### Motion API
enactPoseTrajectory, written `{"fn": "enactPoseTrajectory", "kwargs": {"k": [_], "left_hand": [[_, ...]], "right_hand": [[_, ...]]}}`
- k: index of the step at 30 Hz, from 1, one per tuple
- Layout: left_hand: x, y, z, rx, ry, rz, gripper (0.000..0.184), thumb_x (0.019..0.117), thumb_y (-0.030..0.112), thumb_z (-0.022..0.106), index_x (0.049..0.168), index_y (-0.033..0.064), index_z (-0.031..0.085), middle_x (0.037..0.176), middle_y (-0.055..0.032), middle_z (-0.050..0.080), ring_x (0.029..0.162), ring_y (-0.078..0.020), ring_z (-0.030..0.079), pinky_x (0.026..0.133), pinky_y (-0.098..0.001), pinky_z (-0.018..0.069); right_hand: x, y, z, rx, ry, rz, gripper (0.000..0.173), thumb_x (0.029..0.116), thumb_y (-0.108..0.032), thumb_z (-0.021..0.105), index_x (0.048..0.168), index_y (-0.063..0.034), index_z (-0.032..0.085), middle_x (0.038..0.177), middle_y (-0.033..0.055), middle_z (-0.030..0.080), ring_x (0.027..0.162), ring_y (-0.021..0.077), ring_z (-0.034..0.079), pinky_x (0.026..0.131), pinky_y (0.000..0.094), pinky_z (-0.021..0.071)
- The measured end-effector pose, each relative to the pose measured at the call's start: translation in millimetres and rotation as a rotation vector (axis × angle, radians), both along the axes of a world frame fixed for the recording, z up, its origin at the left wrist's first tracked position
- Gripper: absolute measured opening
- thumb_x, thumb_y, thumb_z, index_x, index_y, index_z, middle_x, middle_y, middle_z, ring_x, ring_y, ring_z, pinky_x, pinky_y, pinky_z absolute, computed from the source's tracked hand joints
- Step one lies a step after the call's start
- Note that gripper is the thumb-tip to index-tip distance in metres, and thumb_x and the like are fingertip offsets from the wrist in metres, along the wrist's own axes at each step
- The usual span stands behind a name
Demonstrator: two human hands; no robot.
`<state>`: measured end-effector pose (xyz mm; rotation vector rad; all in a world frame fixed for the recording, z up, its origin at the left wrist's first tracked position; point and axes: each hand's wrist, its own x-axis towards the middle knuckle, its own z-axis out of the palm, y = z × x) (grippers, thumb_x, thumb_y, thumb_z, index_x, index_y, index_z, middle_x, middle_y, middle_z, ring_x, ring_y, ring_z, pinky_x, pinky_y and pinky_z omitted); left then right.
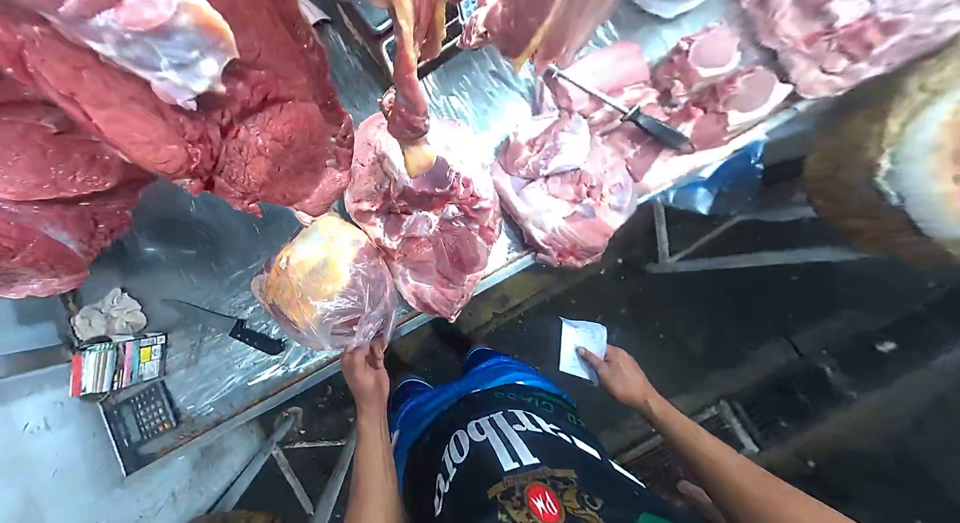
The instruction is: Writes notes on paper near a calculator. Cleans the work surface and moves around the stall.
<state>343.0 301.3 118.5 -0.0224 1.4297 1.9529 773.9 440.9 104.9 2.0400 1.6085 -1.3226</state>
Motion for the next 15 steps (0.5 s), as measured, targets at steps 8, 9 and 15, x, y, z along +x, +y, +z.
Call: {"fn": "enactPoseTrajectory", "kwargs": {"k": [8, 9, 15], "left_hand": [[-1, 17, 115, -0.309, 0.174, 0.115, 0.021, 0.1000, 0.004, 0.045, 0.084, 0.0079, 0.057, 0.055, 0.0054, 0.050, 0.047, -0.0064, 0.048, 0.050, -0.0240, 0.0481], [-11, 16, 150, -0.322, 0.159, 0.158, 0.025, 0.1019, 0.005, 0.044, 0.081, 0.0088, 0.057, 0.052, 0.0062, 0.047, 0.044, -0.0061, 0.046, 0.048, -0.0243, 0.0471], [12, -91, 294, -0.045, 0.200, 0.061, 0.026, 0.0976, 0.014, 0.043, 0.087, 0.0094, 0.066, 0.051, 0.0100, 0.033, 0.042, -0.0039, 0.036, 0.046, -0.0215, 0.0411]], "right_hand": [[9, 42, -38, -0.059, 0.001, 0.159, 0.041, 0.1066, -0.037, 0.054, 0.113, 0.0003, 0.069, 0.104, 0.0249, 0.071, 0.100, 0.0411, 0.069, 0.091, 0.0648, 0.0513], [1, 48, -38, -0.053, 0.023, 0.169, 0.041, 0.1066, -0.037, 0.054, 0.115, 0.0005, 0.068, 0.105, 0.0250, 0.071, 0.100, 0.0411, 0.069, 0.091, 0.0649, 0.0517], [-27, 48, -34, -0.010, 0.130, 0.252, 0.039, 0.1062, -0.034, 0.056, 0.117, 0.0011, 0.067, 0.099, 0.0237, 0.070, 0.087, 0.0372, 0.070, 0.081, 0.0622, 0.0552]]}}
